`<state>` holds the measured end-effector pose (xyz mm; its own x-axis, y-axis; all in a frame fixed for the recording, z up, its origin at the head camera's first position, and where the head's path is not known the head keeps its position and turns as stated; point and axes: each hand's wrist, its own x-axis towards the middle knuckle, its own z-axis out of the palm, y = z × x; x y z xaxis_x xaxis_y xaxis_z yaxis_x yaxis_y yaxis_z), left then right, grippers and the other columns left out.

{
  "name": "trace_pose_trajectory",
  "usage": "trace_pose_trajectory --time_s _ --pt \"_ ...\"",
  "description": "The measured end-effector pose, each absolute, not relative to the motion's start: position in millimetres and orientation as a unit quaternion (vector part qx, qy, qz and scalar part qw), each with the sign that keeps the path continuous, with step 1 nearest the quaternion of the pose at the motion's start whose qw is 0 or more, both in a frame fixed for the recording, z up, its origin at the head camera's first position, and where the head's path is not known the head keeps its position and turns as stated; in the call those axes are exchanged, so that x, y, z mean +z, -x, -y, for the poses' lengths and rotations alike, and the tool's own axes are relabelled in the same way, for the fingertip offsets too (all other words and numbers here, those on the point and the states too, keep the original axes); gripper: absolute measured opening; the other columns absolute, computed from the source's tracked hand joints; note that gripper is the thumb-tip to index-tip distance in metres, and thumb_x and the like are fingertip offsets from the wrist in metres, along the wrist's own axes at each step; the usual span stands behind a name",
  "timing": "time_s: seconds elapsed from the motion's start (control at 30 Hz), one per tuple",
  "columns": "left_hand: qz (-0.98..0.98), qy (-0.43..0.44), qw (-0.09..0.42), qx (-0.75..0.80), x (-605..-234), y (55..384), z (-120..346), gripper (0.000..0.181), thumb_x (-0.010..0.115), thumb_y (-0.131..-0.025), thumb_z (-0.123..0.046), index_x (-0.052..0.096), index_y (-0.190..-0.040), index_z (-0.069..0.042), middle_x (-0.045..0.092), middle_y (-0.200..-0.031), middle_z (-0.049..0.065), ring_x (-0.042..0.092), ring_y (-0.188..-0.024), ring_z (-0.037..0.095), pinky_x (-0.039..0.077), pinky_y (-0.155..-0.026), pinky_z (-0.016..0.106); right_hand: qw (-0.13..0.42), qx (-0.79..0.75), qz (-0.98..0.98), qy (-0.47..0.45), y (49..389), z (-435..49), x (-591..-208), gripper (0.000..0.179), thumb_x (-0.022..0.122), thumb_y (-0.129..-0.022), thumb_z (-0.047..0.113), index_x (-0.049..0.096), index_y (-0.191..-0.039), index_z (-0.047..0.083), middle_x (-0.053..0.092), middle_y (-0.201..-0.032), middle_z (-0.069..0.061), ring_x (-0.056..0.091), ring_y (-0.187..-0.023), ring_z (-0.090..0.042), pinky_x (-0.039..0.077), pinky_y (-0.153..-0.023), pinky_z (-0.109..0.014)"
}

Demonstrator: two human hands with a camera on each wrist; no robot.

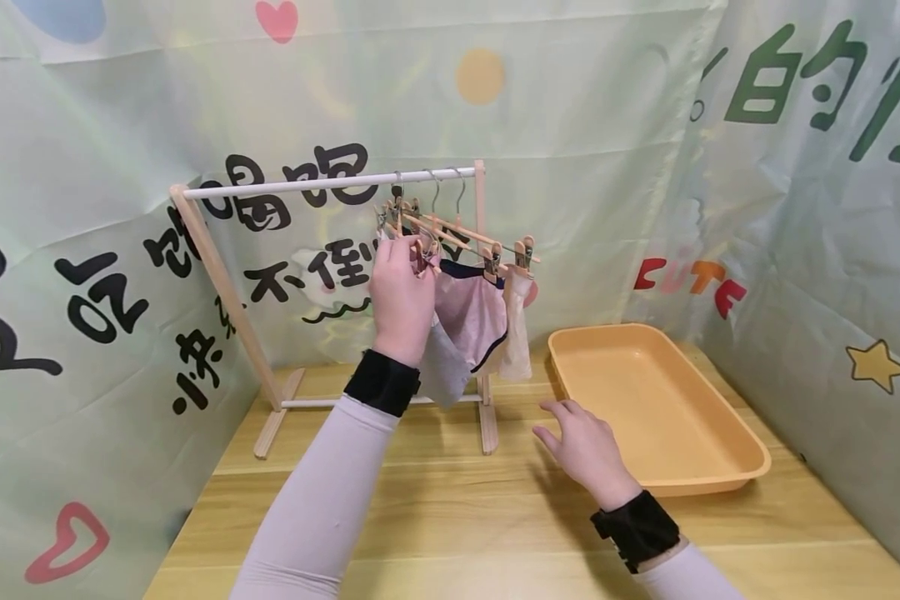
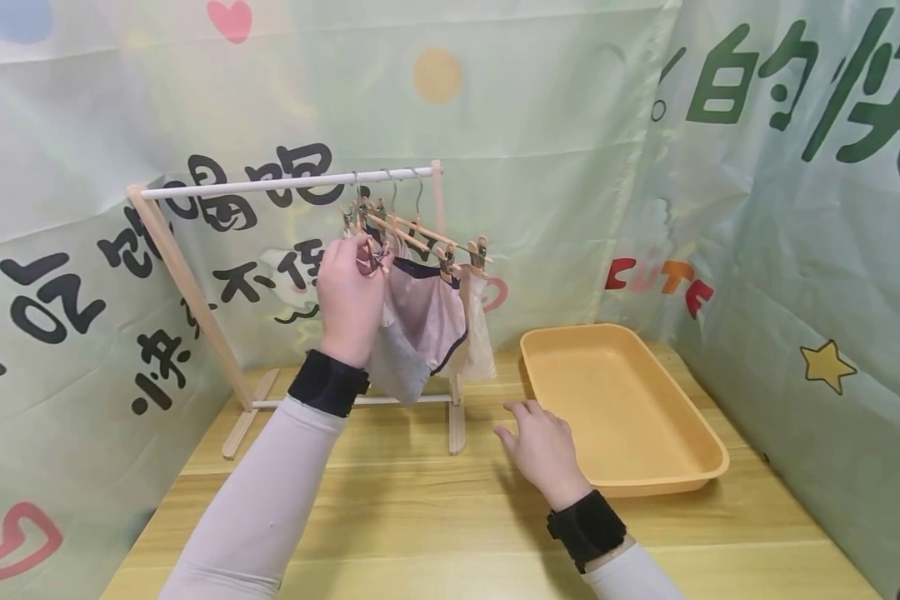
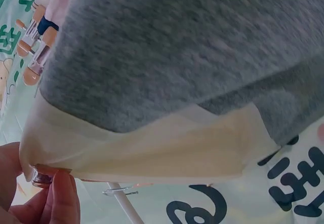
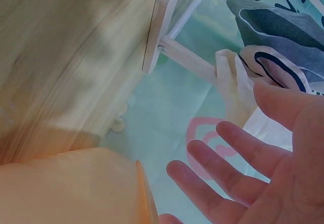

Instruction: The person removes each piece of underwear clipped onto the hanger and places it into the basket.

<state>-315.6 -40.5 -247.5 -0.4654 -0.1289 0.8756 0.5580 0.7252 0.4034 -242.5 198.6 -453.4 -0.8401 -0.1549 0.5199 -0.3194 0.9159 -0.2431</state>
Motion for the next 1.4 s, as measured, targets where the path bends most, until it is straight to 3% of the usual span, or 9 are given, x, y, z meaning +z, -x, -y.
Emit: trace_pose_trajectory --time_s 0.57,1.4 --pt "0.794 0.134 0.491 -0.333 -242.8 315.6 62.9 0.023 0.069 -0.083 -0.008 0.06 -0.102 0.002 0.059 -0.098 0.016 0.056 -0.092 0.025 0.054 -0.081 0.037 0.252 0.168 0.945 -0.122 243.1 -195.5 -453.6 0.04 0.07 -0.085 0.031 0.066 -0.114 0.003 0.067 -0.106 -0.022 0.064 -0.088 -0.036 0.054 -0.066 -0.055" --pt "0.765 0.132 0.519 -0.359 -243.3 316.3 90.5 0.028 0.071 -0.084 -0.013 0.062 -0.104 0.003 0.059 -0.094 0.019 0.055 -0.083 0.024 0.054 -0.071 0.034 0.244 0.168 0.947 -0.126 245.9 -190.8 -454.1 0.041 0.068 -0.086 0.032 0.065 -0.116 0.004 0.067 -0.107 -0.022 0.063 -0.088 -0.038 0.053 -0.068 -0.058"
